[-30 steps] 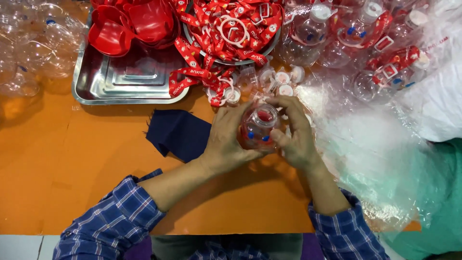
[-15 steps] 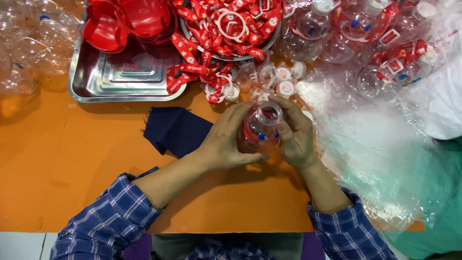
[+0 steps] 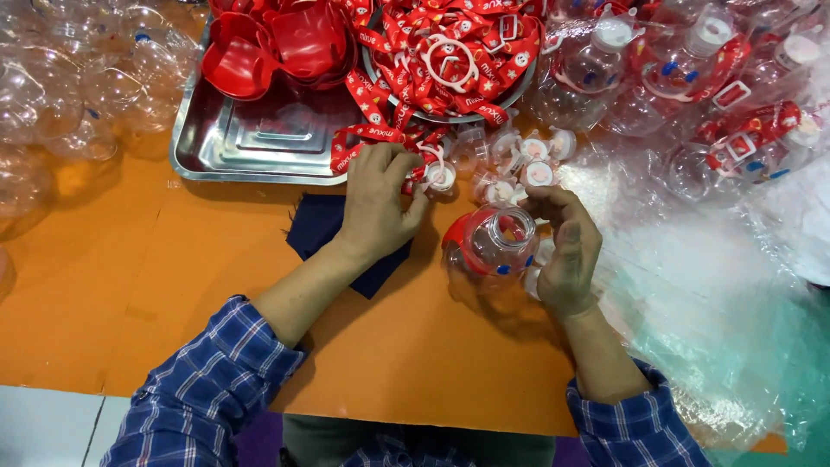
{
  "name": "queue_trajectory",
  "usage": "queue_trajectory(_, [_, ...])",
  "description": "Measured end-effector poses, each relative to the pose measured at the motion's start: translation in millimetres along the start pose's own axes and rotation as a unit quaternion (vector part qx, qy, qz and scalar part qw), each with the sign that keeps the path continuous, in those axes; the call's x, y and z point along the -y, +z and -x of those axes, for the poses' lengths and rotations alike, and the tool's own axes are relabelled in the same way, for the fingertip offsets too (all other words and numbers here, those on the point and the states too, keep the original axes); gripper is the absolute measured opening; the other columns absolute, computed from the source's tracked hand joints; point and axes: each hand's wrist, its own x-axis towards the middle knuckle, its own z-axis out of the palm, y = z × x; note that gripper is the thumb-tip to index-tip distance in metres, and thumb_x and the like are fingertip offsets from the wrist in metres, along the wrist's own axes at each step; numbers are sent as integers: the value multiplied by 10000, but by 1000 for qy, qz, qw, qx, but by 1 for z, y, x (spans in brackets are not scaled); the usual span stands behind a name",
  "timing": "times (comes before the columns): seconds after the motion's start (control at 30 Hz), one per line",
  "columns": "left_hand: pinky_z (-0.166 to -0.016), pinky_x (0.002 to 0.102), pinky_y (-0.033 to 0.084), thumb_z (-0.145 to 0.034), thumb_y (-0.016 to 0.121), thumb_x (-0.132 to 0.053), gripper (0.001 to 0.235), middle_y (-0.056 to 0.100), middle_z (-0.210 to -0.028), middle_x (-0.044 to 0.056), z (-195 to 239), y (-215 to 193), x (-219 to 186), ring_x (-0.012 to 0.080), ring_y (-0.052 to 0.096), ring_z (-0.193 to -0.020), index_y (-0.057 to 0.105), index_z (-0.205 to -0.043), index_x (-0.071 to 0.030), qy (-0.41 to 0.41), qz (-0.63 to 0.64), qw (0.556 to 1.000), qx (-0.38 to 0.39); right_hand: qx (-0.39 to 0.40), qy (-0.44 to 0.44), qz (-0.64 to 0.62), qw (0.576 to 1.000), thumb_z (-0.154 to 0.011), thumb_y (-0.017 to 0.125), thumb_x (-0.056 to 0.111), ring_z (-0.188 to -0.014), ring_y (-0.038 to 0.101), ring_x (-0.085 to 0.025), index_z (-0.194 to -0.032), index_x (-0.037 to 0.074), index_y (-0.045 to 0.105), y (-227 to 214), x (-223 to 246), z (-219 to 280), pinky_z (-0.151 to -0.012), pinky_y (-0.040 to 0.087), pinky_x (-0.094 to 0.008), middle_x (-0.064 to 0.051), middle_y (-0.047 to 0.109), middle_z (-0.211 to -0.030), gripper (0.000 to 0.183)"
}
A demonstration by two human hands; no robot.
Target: Assembling plastic containers by wiping parts, fitting them together, and attaching a lanyard.
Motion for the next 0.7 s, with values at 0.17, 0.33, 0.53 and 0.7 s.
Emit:
queue_trajectory(0.17, [-824,449,422,-636,801,-175,364,513,-974,71,-1,0,-4,310,536,-952,636,-950,-91,15,-71,996,46,5,-11,-3,1000,-1047,311,516,-878,650,-297,-1145,-68,652,-2,-5,0,-807,549,-420,-225,626,-935,684])
queue_trajectory(0.33, [-880,453,419,-652,849,-146,308,523,-958,51,7,17,15,284,544,-989,640,-874,-101,40,-142,988,53,8,-27,19,999,-1073,344,416,-858,640,-267,-1122,-65,664,0,0,-2,-762,544,-393,-198,636,-917,580])
queue_trajectory(0.53, [-933,459,402,-705,830,-111,217,580,-886,53,9,20,18,255,566,-957,681,-863,-102,32,-138,989,47,4,-33,9,999,-1085,372,315,-797,627,-217,-1083,-63,686,0,-3,-4,-737,538,-359,-170,637,-831,491])
queue_trajectory(0.7, [-917,449,436,-775,804,-116,147,611,-886,52,6,17,17,239,586,-946,711,-887,-103,31,-111,993,41,2,-38,2,999,-1086,383,288,-765,609,-205,-1073,-59,698,0,0,-5,-732,535,-354,-165,632,-798,469])
